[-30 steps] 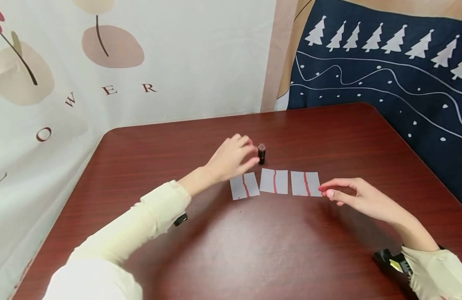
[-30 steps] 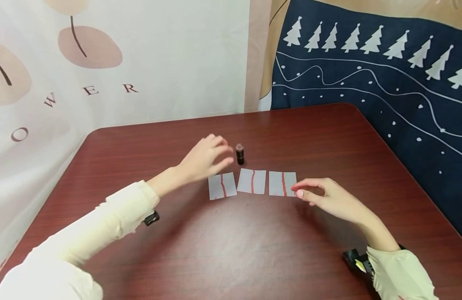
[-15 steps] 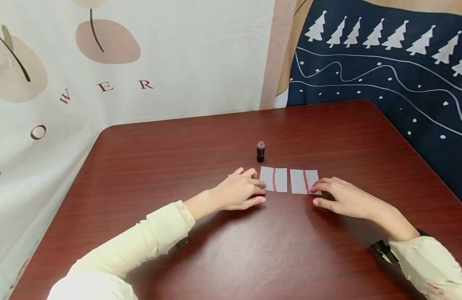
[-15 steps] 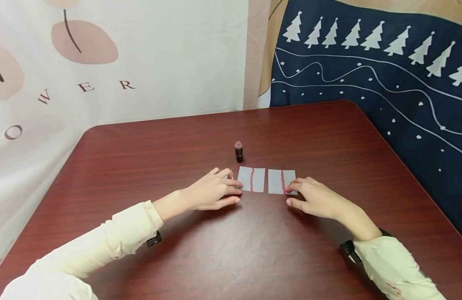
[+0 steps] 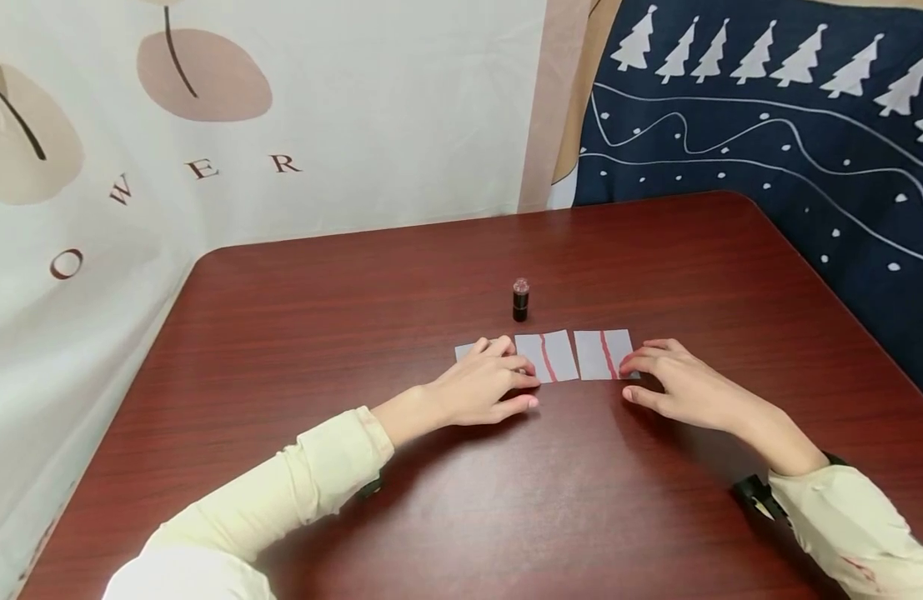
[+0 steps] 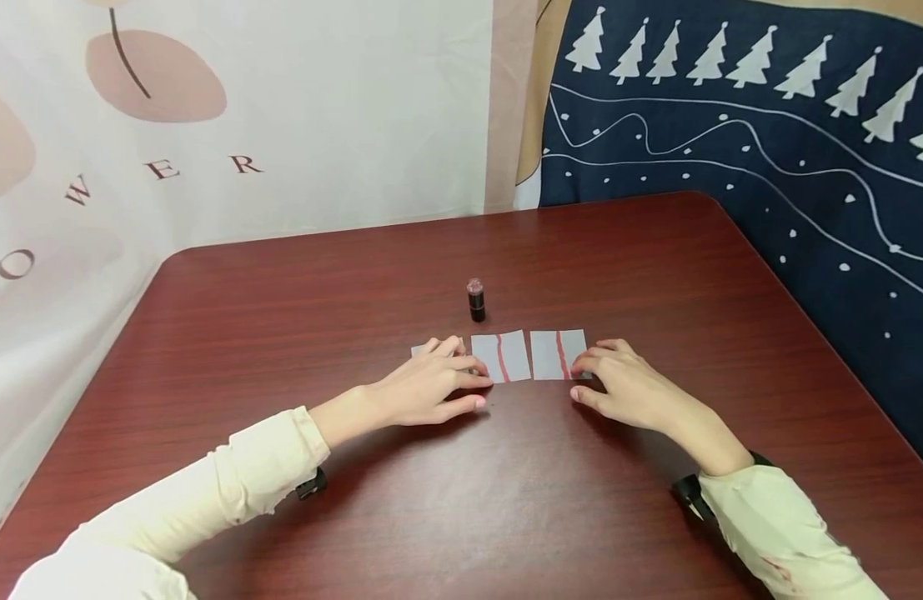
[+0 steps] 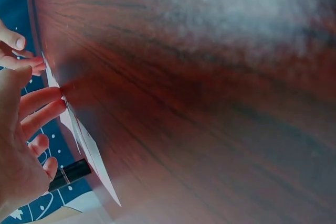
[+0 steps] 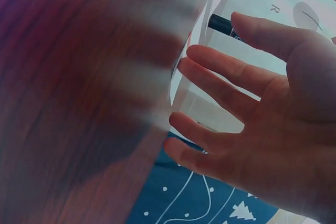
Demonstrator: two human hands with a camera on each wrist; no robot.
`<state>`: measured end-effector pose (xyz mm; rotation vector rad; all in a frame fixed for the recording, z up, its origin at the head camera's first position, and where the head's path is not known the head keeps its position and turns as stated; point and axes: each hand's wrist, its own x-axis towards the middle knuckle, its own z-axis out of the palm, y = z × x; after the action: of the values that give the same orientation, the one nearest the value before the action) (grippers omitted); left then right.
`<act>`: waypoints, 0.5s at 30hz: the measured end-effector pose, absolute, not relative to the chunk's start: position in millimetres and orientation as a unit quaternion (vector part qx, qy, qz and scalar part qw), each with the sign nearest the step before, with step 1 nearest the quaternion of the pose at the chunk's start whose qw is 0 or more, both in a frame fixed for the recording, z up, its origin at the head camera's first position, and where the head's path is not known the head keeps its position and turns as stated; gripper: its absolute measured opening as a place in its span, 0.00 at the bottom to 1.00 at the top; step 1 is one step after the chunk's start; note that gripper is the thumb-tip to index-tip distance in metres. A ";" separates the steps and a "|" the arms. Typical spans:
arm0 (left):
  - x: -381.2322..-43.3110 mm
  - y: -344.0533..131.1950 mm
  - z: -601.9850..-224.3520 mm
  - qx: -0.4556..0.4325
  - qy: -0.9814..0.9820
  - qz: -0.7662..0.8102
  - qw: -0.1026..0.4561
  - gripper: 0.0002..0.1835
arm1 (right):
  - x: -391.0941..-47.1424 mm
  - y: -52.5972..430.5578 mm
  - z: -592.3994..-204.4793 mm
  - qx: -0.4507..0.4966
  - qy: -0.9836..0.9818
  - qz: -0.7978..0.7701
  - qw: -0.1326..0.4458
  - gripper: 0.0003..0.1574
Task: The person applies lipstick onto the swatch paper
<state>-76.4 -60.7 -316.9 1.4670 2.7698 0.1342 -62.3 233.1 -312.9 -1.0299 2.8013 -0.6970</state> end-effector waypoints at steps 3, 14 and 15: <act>-75.5 -54.1 -321.5 0.471 0.881 0.050 0.006 0.19 | -57.8 238.9 -316.8 -0.335 0.913 -0.232 0.029 0.14; -78.1 -52.4 -313.4 0.476 0.864 0.135 -0.096 0.11 | -59.4 234.1 -298.8 -0.290 0.930 -0.222 0.031 0.15; -77.9 -55.3 -311.1 0.471 0.863 0.142 -0.111 0.10 | -62.7 232.5 -297.3 -0.294 0.929 -0.225 0.028 0.14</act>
<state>-77.9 -55.3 -311.1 1.5958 2.9225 0.4816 -62.7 232.5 -297.3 -0.9071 2.8663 -0.6931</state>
